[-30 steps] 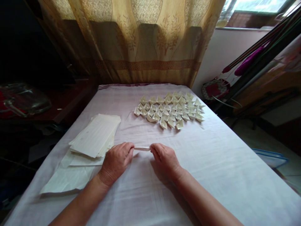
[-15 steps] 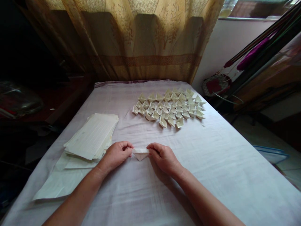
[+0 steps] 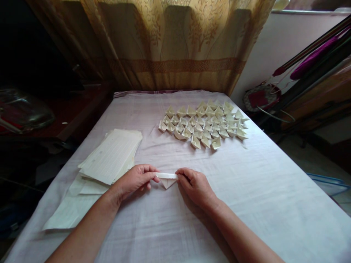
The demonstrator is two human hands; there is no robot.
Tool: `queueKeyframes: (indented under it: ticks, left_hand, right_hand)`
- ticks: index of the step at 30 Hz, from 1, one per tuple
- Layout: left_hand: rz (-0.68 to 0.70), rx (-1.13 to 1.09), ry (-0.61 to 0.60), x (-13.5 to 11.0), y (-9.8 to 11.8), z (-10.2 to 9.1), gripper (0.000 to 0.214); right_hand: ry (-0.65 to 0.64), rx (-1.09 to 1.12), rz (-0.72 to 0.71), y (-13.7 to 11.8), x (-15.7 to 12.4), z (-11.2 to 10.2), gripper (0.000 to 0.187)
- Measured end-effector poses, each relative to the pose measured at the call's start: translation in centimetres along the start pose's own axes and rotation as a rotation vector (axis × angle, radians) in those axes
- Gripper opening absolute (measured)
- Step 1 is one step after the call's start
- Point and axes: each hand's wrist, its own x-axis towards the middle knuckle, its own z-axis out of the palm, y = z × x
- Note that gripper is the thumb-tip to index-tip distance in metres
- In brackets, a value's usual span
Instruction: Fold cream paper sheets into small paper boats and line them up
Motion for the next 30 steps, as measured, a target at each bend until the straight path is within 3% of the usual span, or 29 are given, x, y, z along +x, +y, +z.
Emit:
queueKeyframes:
  ticks: [7, 12, 17, 19, 23, 30]
  left_hand:
    - [0.063, 0.045, 0.025, 0.4, -0.8, 0.4, 0.037]
    - [0.239, 0.323, 0.118, 0.2, -1.2, 1.1, 0.032]
    - [0.453, 0.548, 0.296, 0.0, -1.4, 1.8, 0.027]
    - [0.445, 0.579, 0.324, -0.1, -1.6, 2.1, 0.027]
    - [0.328, 0.52, 0.269, 0.1, -2.0, 2.2, 0.026]
    - [0.31, 0.426, 0.28, 0.3, -2.0, 2.1, 0.028]
  right_hand:
    - [0.014, -0.015, -0.011, 0.1, -0.1, 0.0, 0.023]
    - [0.0, 0.02, -0.009, 0.0, -0.3, 0.2, 0.023]
    - [0.012, 0.07, 0.007, 0.1, -0.5, 0.3, 0.025]
    - [0.011, 0.135, 0.014, 0.1, -0.5, 0.1, 0.026]
    - [-0.071, 0.309, 0.004, 0.1, -0.5, -0.9, 0.03]
    - [-0.12, 0.477, 0.008, 0.5, -0.6, -1.1, 0.025]
